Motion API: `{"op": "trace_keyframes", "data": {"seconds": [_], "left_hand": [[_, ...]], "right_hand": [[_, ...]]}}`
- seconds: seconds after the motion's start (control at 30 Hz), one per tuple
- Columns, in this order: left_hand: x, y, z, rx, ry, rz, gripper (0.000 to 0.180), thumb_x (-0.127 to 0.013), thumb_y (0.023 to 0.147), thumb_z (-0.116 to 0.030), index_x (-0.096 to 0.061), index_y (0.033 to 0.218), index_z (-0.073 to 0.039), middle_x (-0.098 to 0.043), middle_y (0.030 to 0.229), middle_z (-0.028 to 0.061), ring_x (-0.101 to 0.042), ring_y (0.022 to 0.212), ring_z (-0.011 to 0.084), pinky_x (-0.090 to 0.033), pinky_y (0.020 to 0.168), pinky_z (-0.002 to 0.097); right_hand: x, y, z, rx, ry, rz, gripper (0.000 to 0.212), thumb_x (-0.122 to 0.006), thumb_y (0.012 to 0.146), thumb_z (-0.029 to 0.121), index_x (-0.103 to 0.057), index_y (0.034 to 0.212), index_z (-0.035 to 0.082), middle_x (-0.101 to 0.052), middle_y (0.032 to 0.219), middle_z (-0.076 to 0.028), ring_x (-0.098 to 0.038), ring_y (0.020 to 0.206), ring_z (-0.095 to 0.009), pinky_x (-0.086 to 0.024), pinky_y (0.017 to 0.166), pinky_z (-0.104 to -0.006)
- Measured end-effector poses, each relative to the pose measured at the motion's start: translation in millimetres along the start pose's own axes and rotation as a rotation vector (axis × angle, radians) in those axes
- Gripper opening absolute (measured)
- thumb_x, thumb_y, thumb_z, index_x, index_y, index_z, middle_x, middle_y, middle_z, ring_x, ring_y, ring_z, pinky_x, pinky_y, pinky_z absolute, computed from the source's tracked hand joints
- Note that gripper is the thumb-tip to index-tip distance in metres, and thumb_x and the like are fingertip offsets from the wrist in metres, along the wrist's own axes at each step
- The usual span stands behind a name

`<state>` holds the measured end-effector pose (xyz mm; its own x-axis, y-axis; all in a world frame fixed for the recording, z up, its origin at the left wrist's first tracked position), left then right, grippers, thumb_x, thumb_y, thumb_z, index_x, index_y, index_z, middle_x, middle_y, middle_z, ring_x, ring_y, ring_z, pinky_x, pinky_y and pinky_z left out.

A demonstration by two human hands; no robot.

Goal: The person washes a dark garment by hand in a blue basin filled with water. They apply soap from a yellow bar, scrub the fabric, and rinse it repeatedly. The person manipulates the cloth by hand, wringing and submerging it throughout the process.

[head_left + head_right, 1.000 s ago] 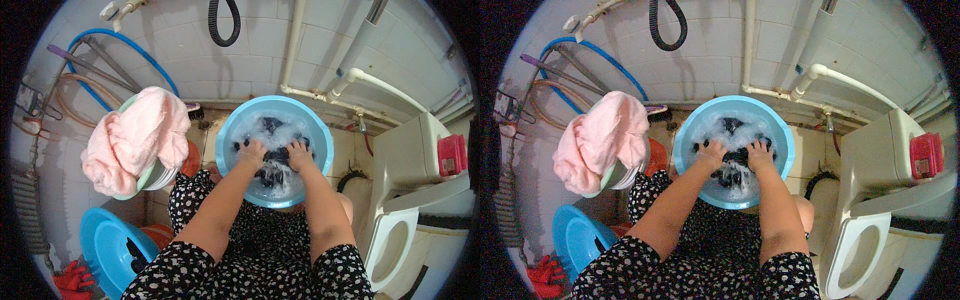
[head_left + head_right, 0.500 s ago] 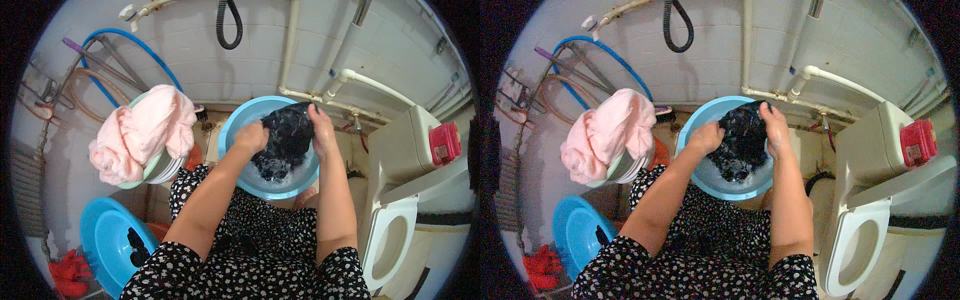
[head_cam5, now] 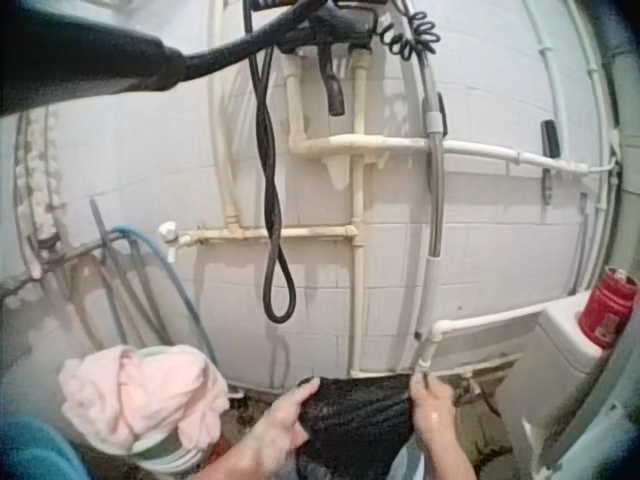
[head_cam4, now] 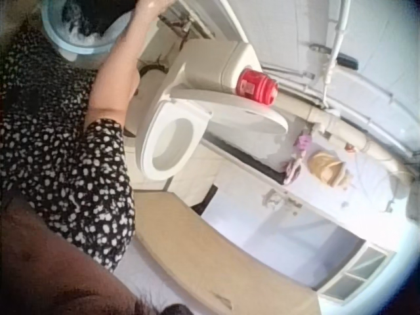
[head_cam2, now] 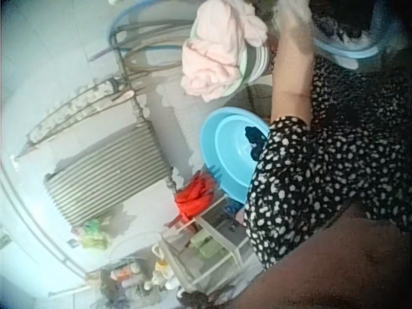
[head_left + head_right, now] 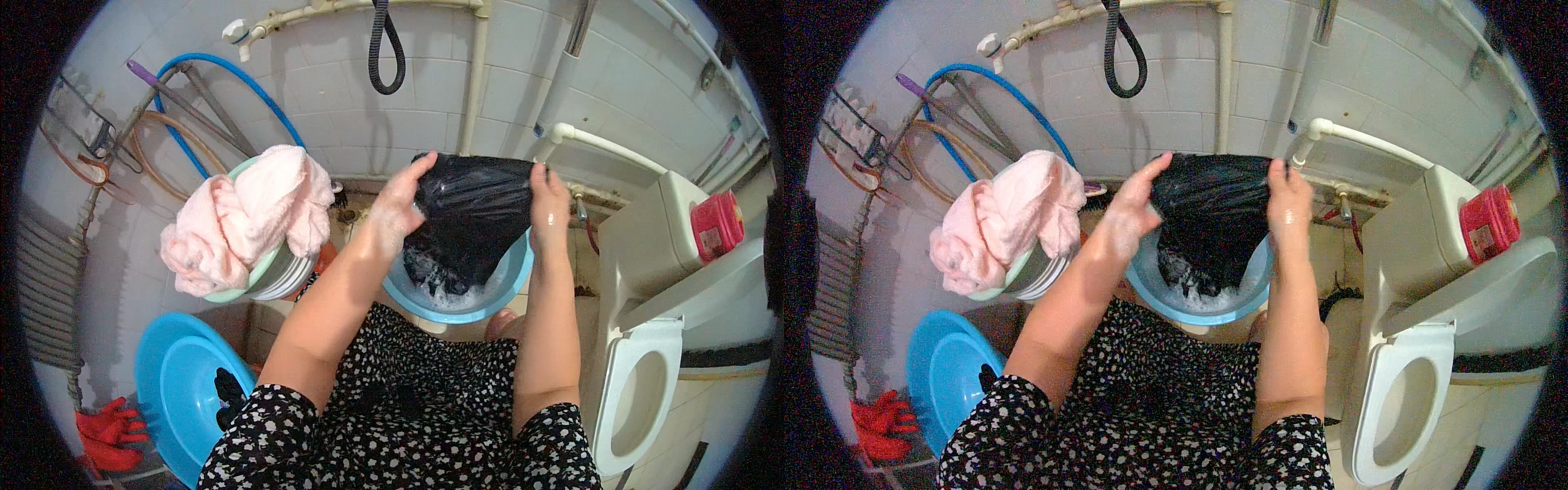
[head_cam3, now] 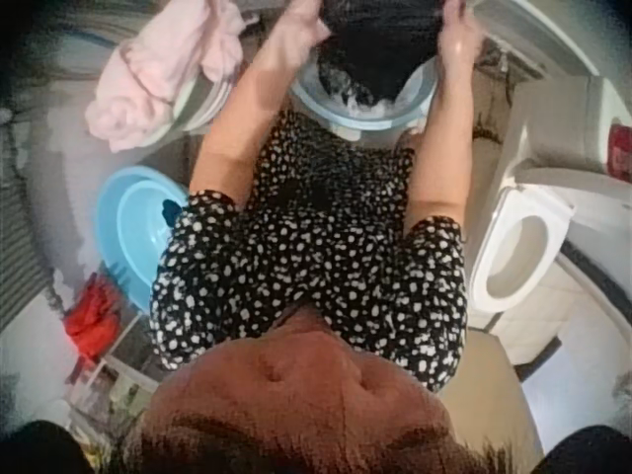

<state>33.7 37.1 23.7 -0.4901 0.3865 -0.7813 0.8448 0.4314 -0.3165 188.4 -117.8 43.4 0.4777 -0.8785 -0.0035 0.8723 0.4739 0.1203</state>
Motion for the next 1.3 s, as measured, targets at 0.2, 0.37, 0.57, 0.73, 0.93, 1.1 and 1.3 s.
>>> {"op": "trace_keyframes", "data": {"seconds": [0.2, 0.37, 0.57, 0.73, 0.93, 1.1, 1.3], "left_hand": [[-36, -24, -44, -0.115, 0.103, -0.015, 0.022, -0.063, 0.082, -0.021, -0.063, 0.093, -0.002, -0.067, 0.094, 0.0107, -0.064, 0.086, 0.0248, -0.050, 0.084, 0.0399], [6, -29, -79, -0.278, 0.097, -0.320, 0.015, -0.061, 0.085, -0.021, -0.063, 0.090, -0.007, -0.065, 0.087, 0.0068, -0.062, 0.077, 0.0206, -0.052, 0.071, 0.0347], [79, 7, -41, -0.383, 0.391, -0.435, 0.016, -0.060, 0.085, -0.020, -0.064, 0.098, -0.011, -0.063, 0.093, 0.0022, -0.057, 0.081, 0.0183, -0.046, 0.073, 0.0292], [76, 33, 2, -0.751, 1.837, -0.431, 0.030, -0.058, 0.081, -0.012, -0.059, 0.111, -0.006, -0.060, 0.105, 0.0153, -0.057, 0.095, 0.0301, -0.045, 0.084, 0.0376], [86, 36, 98, 0.027, 2.479, 0.138, 0.068, -0.054, 0.085, -0.049, -0.025, 0.142, -0.027, -0.008, 0.152, 0.0097, -0.015, 0.137, 0.0339, -0.018, 0.108, 0.0534], [119, 62, 115, 0.325, 2.498, 0.185, 0.066, -0.048, 0.088, -0.051, -0.020, 0.144, -0.029, -0.002, 0.153, 0.0051, -0.011, 0.139, 0.0300, -0.007, 0.110, 0.0536], [177, 106, 144, 0.529, 2.306, 0.109, 0.054, -0.054, 0.086, -0.038, -0.042, 0.133, -0.014, -0.041, 0.136, 0.0163, -0.044, 0.122, 0.0317, -0.035, 0.101, 0.0432]], "right_hand": [[35, -5, 50, 0.322, -0.059, -0.336, 0.040, -0.050, 0.093, 0.034, -0.058, 0.090, -0.005, -0.055, 0.070, -0.009, -0.046, 0.069, -0.014, -0.041, 0.067, -0.0301], [54, 12, 33, 0.222, 0.375, -0.438, 0.034, -0.048, 0.095, 0.027, -0.053, 0.104, -0.006, -0.058, 0.093, -0.009, -0.054, 0.076, -0.017, -0.046, 0.072, -0.0277], [57, 44, -47, 0.107, -0.342, -0.318, 0.041, -0.051, 0.092, 0.025, -0.050, 0.123, -0.003, -0.056, 0.121, -0.020, -0.053, 0.110, -0.030, -0.039, 0.096, -0.0358], [-12, -1, -78, 0.029, -1.027, 0.215, 0.061, -0.056, 0.081, 0.009, -0.035, 0.137, 0.020, -0.058, 0.111, -0.019, -0.057, 0.098, -0.037, -0.046, 0.084, -0.0436], [-32, -35, -151, -0.102, -1.565, 0.875, 0.108, -0.076, 0.063, 0.051, -0.006, 0.144, 0.038, -0.001, 0.152, -0.012, -0.022, 0.135, -0.035, -0.028, 0.101, -0.0562], [-42, -36, -181, -0.094, -1.690, 0.991, 0.108, -0.069, 0.066, 0.061, -0.003, 0.145, 0.033, 0.005, 0.152, -0.013, -0.018, 0.136, -0.034, -0.021, 0.104, -0.0554], [-43, -35, -210, -0.072, -1.666, 1.005, 0.070, -0.060, 0.082, 0.032, -0.027, 0.142, 0.024, -0.034, 0.141, -0.015, -0.037, 0.126, -0.032, -0.029, 0.100, -0.0532]]}}
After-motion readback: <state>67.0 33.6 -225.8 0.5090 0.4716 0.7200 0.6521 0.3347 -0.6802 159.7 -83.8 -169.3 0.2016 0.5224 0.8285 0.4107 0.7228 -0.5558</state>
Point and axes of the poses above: each hand's wrist, its own y-axis towards the middle knuckle, its own x-axis out of the back of the hand, z = x × y, the point moved 3 cm from there along y, towards the middle knuckle
